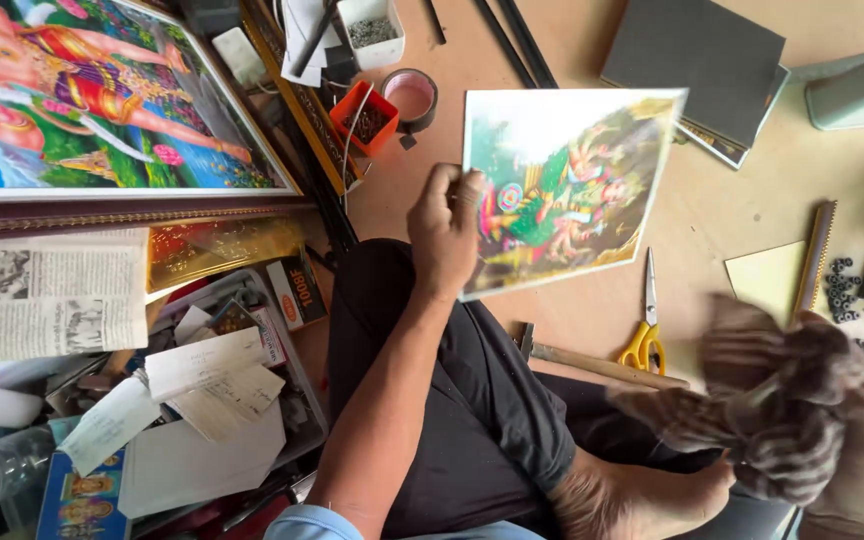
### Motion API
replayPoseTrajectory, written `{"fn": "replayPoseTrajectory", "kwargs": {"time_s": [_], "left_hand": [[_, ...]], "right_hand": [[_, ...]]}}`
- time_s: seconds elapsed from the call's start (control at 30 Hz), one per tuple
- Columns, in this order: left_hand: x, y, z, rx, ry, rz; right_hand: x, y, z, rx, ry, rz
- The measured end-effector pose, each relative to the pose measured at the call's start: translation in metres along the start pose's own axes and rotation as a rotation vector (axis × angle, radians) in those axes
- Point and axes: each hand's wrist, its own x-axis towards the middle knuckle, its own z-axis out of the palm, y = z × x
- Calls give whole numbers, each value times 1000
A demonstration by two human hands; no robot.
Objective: Assembling and finishing a small picture frame by attaching the backing and cleaning the glass.
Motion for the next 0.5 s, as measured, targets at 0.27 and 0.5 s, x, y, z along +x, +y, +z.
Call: {"fn": "replayPoseTrajectory", "kwargs": {"time_s": [0.27,0.5], "left_hand": [[-4,-5,-7,-72,-150,-67],[1,-58,6,-499,-148,-192]], "right_hand": [[38,44,70,-118,40,-17],[61,190,180,-838,-239,-545]]}}
